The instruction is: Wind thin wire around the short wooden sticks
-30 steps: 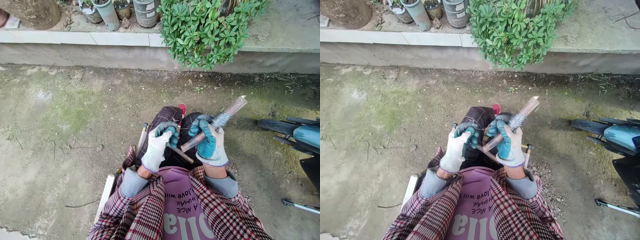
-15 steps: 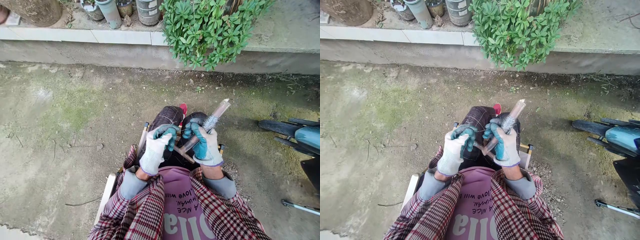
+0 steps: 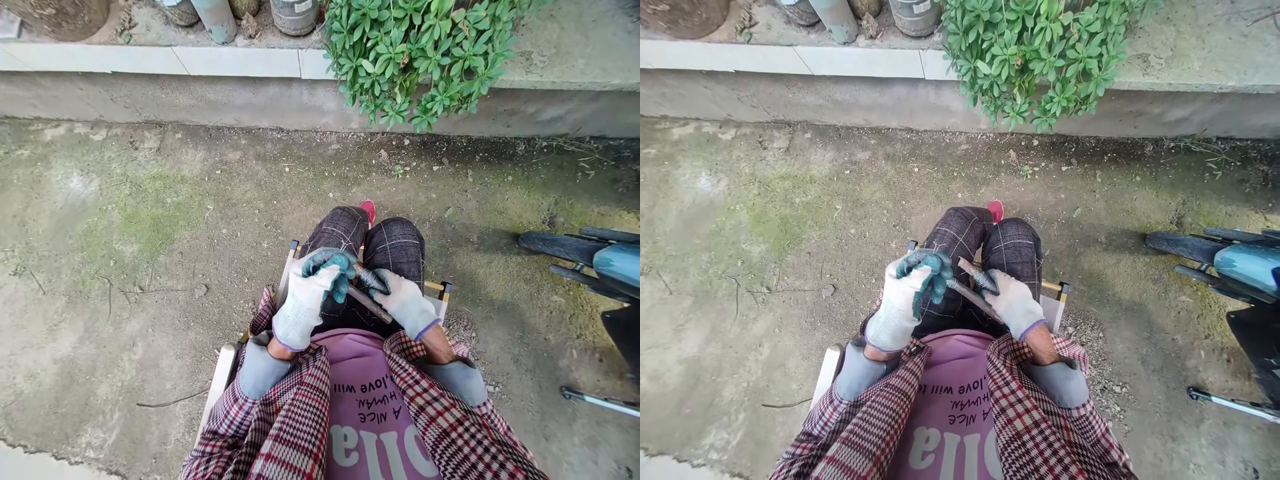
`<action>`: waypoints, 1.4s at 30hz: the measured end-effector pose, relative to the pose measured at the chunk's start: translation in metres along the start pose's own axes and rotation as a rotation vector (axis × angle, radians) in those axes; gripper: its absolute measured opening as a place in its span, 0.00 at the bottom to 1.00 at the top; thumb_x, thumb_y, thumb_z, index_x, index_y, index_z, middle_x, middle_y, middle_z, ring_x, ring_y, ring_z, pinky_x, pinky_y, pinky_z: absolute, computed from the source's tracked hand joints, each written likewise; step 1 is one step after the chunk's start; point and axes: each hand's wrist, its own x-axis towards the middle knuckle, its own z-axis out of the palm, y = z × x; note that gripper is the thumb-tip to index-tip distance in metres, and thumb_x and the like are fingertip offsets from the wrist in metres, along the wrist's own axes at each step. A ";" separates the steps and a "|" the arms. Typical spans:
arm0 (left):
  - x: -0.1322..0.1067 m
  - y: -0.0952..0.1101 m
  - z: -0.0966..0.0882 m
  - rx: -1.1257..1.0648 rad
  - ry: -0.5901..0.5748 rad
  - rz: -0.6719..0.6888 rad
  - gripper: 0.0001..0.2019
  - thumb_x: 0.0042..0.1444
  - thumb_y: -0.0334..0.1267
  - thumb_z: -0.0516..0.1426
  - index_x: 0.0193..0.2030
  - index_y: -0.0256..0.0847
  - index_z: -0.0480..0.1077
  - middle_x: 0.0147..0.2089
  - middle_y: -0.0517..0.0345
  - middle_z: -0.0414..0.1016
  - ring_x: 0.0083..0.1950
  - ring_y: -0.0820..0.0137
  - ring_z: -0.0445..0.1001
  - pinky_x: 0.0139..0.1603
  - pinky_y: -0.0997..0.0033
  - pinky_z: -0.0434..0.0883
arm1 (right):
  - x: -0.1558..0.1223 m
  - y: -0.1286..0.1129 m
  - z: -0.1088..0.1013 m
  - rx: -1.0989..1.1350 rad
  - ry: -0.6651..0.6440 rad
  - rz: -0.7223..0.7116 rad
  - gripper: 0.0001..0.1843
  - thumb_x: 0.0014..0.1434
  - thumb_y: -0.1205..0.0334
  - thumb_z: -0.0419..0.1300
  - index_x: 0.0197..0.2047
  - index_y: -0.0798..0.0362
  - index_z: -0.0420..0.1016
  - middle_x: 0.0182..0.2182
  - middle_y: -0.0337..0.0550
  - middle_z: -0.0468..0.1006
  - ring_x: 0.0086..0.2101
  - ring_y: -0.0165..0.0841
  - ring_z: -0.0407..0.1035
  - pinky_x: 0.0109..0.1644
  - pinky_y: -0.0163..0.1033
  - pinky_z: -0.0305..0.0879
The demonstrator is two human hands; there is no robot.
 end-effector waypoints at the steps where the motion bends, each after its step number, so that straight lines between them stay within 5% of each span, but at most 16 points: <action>1: 0.000 -0.001 0.000 0.002 -0.006 -0.005 0.14 0.52 0.48 0.69 0.34 0.36 0.80 0.25 0.57 0.77 0.20 0.75 0.69 0.19 0.77 0.68 | -0.001 -0.001 -0.004 -0.022 0.006 -0.058 0.21 0.47 0.69 0.71 0.46 0.49 0.84 0.37 0.46 0.86 0.35 0.40 0.77 0.39 0.40 0.70; 4: -0.004 -0.002 0.002 0.014 -0.041 0.007 0.14 0.52 0.47 0.69 0.32 0.38 0.79 0.25 0.58 0.76 0.21 0.75 0.69 0.20 0.77 0.67 | -0.008 -0.014 -0.033 0.006 0.090 -0.186 0.19 0.50 0.67 0.71 0.47 0.46 0.85 0.42 0.47 0.86 0.42 0.45 0.78 0.47 0.46 0.73; 7: -0.010 0.001 0.004 0.092 -0.055 0.047 0.11 0.53 0.45 0.68 0.34 0.39 0.80 0.26 0.59 0.77 0.22 0.75 0.69 0.21 0.76 0.67 | -0.016 -0.039 -0.067 0.309 0.264 -0.316 0.14 0.61 0.62 0.67 0.50 0.42 0.86 0.50 0.43 0.85 0.51 0.46 0.78 0.60 0.52 0.72; 10: -0.016 0.005 0.007 0.178 -0.082 0.073 0.09 0.56 0.43 0.66 0.38 0.39 0.82 0.29 0.58 0.79 0.25 0.74 0.71 0.25 0.74 0.70 | -0.018 -0.068 -0.085 0.638 0.224 -0.437 0.12 0.63 0.60 0.67 0.49 0.38 0.87 0.46 0.38 0.86 0.47 0.43 0.80 0.57 0.49 0.76; 15: -0.020 0.004 0.006 0.246 -0.096 0.125 0.08 0.57 0.42 0.67 0.38 0.39 0.82 0.30 0.59 0.79 0.29 0.73 0.72 0.30 0.74 0.72 | -0.015 -0.095 -0.080 0.765 0.226 -0.459 0.06 0.62 0.62 0.70 0.40 0.40 0.87 0.38 0.40 0.86 0.40 0.40 0.80 0.48 0.46 0.78; 22: -0.022 0.003 0.008 0.176 -0.031 0.060 0.13 0.57 0.47 0.67 0.39 0.39 0.82 0.29 0.58 0.79 0.24 0.76 0.69 0.24 0.77 0.68 | -0.013 -0.094 -0.075 0.811 0.248 -0.401 0.04 0.63 0.64 0.66 0.36 0.49 0.83 0.32 0.36 0.82 0.33 0.33 0.76 0.39 0.39 0.74; 27: -0.023 0.004 0.006 0.253 -0.059 0.085 0.10 0.56 0.44 0.69 0.38 0.40 0.83 0.27 0.59 0.77 0.25 0.74 0.70 0.25 0.77 0.68 | -0.012 -0.092 -0.080 0.679 0.194 -0.528 0.07 0.62 0.65 0.66 0.39 0.44 0.86 0.37 0.40 0.85 0.39 0.38 0.79 0.47 0.46 0.77; 36: -0.027 0.009 0.016 0.224 0.048 0.163 0.08 0.54 0.41 0.69 0.40 0.42 0.83 0.31 0.60 0.81 0.25 0.75 0.71 0.26 0.77 0.71 | -0.018 -0.094 -0.075 0.681 0.290 -0.512 0.10 0.53 0.70 0.68 0.35 0.43 0.83 0.34 0.41 0.81 0.36 0.41 0.74 0.47 0.49 0.76; 42: -0.022 0.008 0.012 0.206 0.048 0.232 0.05 0.50 0.35 0.69 0.34 0.41 0.80 0.33 0.59 0.83 0.33 0.71 0.79 0.37 0.74 0.77 | -0.014 -0.091 -0.067 0.977 0.082 -0.396 0.05 0.59 0.60 0.66 0.32 0.50 0.82 0.28 0.38 0.80 0.29 0.33 0.73 0.34 0.37 0.72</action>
